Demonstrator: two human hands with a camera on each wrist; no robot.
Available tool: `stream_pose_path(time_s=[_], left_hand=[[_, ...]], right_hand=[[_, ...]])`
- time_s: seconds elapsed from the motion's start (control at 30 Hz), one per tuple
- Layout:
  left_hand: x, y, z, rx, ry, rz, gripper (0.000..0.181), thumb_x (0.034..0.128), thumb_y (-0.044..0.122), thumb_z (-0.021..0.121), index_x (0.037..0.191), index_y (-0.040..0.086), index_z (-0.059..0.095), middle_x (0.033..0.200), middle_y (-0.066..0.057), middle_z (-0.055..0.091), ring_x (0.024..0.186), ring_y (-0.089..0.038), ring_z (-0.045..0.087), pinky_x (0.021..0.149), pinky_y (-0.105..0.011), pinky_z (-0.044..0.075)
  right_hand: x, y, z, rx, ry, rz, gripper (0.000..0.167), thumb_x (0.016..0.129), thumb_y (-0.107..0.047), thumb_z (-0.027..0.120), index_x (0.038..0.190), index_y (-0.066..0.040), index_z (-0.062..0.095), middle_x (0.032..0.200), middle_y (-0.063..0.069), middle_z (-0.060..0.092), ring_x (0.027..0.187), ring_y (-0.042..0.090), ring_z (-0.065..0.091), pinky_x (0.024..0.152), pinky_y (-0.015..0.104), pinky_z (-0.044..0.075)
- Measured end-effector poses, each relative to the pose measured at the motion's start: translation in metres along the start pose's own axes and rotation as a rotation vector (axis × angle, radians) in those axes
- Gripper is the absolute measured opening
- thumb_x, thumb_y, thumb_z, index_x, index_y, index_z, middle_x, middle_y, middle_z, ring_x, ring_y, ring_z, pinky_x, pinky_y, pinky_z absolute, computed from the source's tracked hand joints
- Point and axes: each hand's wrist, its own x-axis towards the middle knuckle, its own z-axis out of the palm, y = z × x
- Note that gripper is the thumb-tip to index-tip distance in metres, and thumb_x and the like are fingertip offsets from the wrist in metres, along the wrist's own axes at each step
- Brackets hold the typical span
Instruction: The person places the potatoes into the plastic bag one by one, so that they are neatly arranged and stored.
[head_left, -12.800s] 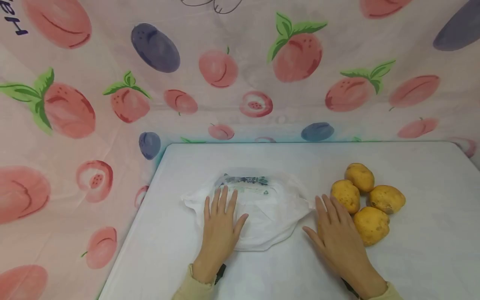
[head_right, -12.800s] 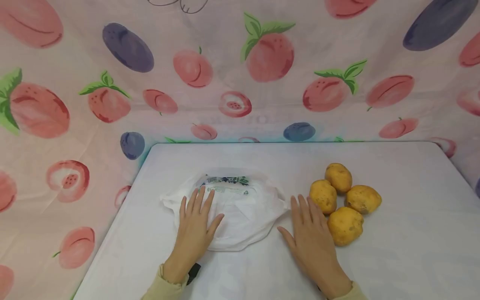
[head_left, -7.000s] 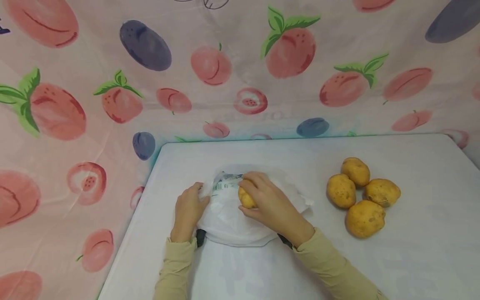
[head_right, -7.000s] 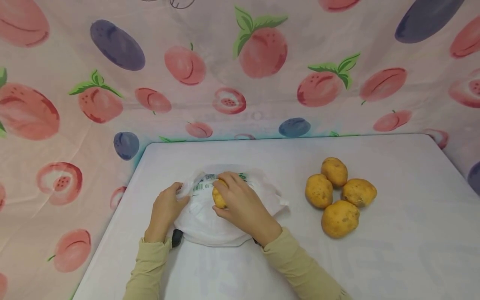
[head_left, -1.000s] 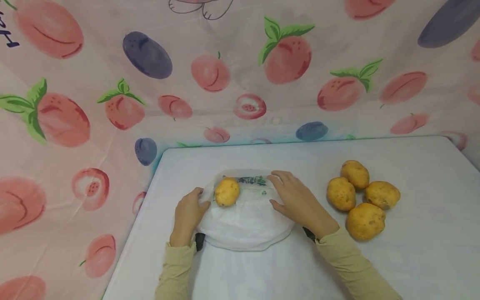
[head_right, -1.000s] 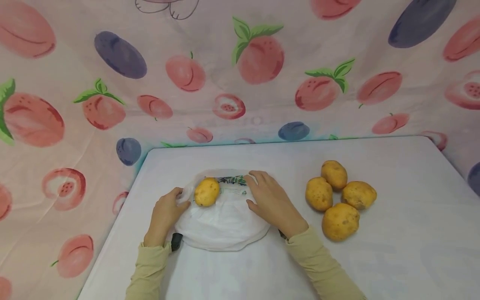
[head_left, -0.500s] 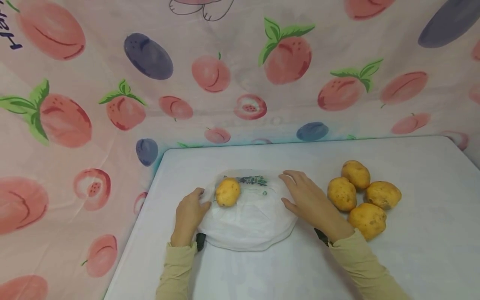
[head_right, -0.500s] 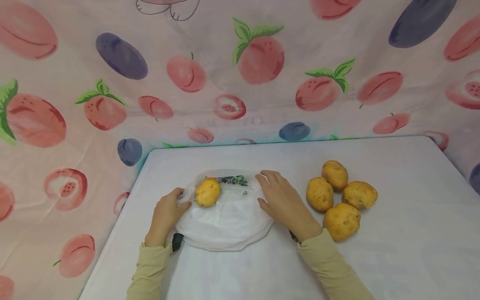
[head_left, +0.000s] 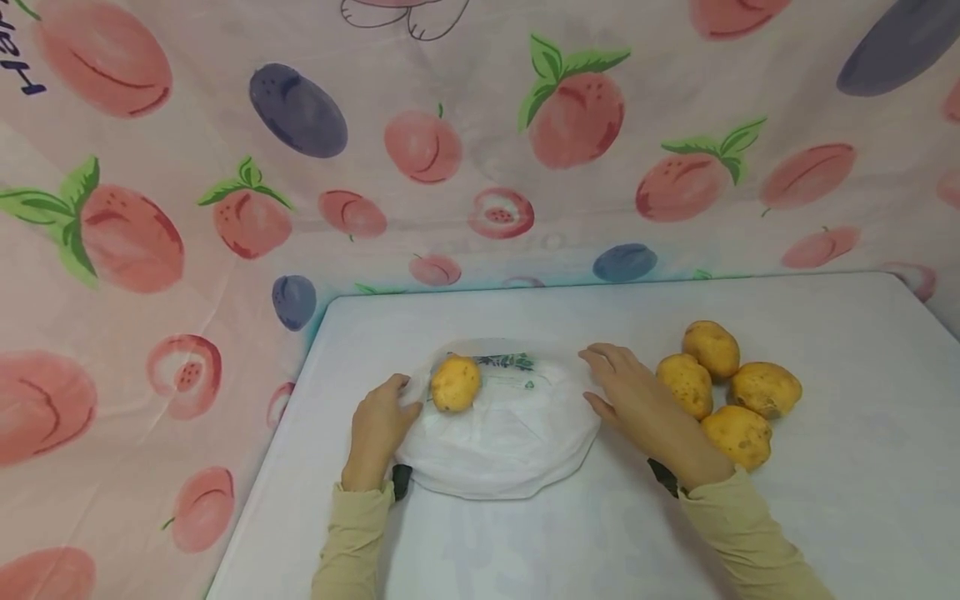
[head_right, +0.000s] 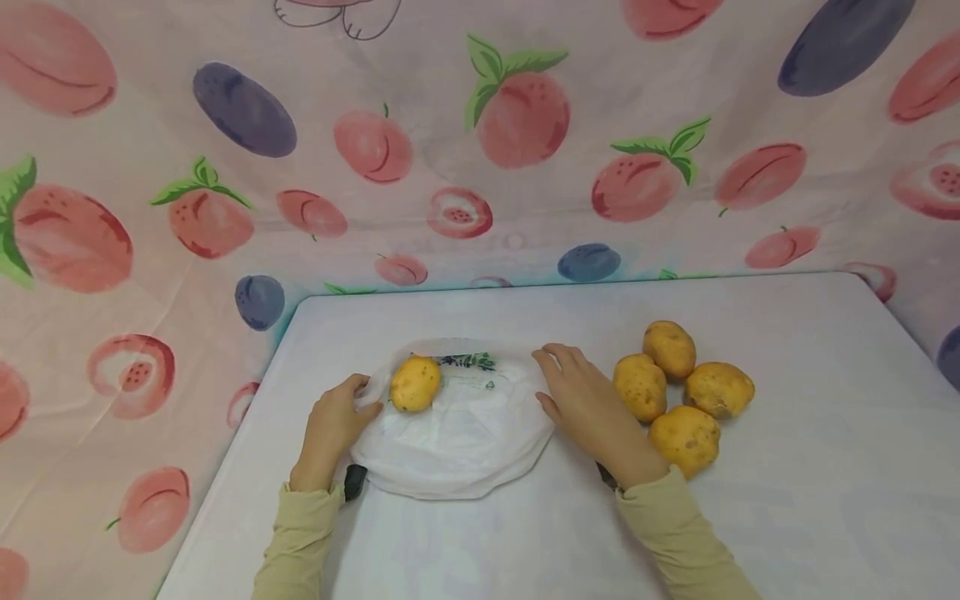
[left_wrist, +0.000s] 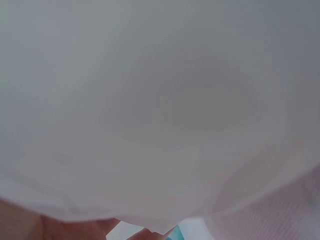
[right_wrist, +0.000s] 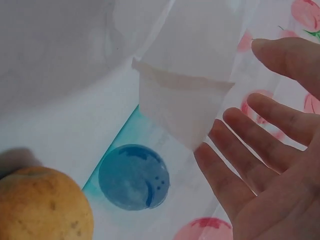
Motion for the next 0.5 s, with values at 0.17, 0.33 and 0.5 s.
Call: stream_pose_path(time_s=[0.17, 0.33, 0.5], left_hand=[[0.001, 0.000, 0.001, -0.002, 0.007, 0.006, 0.045, 0.0864, 0.017, 0.076, 0.126, -0.001, 0.063, 0.125, -0.020, 0.067, 0.113, -0.042, 0.064, 0.092, -0.053, 0.053], [0.001, 0.000, 0.001, 0.000, 0.002, -0.003, 0.045, 0.0864, 0.017, 0.075, 0.126, -0.001, 0.063, 0.125, -0.021, 0.067, 0.113, -0.042, 0.064, 0.092, -0.053, 0.052], [0.000, 0.001, -0.001, 0.011, -0.002, -0.011, 0.044, 0.0861, 0.016, 0.075, 0.125, -0.001, 0.063, 0.124, -0.021, 0.067, 0.112, -0.043, 0.064, 0.092, -0.054, 0.052]], right_hand=[[-0.003, 0.005, -0.001, -0.012, 0.031, -0.005, 0.051, 0.088, -0.012, 0.075, 0.130, 0.005, 0.053, 0.128, 0.023, 0.057, 0.116, 0.037, 0.058, 0.091, 0.048, 0.054], [-0.006, 0.011, -0.003, -0.014, 0.031, 0.012, 0.047, 0.091, -0.015, 0.072, 0.129, 0.006, 0.053, 0.126, 0.023, 0.057, 0.115, 0.037, 0.058, 0.091, 0.048, 0.054], [-0.011, 0.018, -0.005, -0.010, 0.035, 0.031, 0.045, 0.091, -0.016, 0.071, 0.128, 0.006, 0.054, 0.124, 0.023, 0.058, 0.112, 0.037, 0.060, 0.089, 0.048, 0.055]])
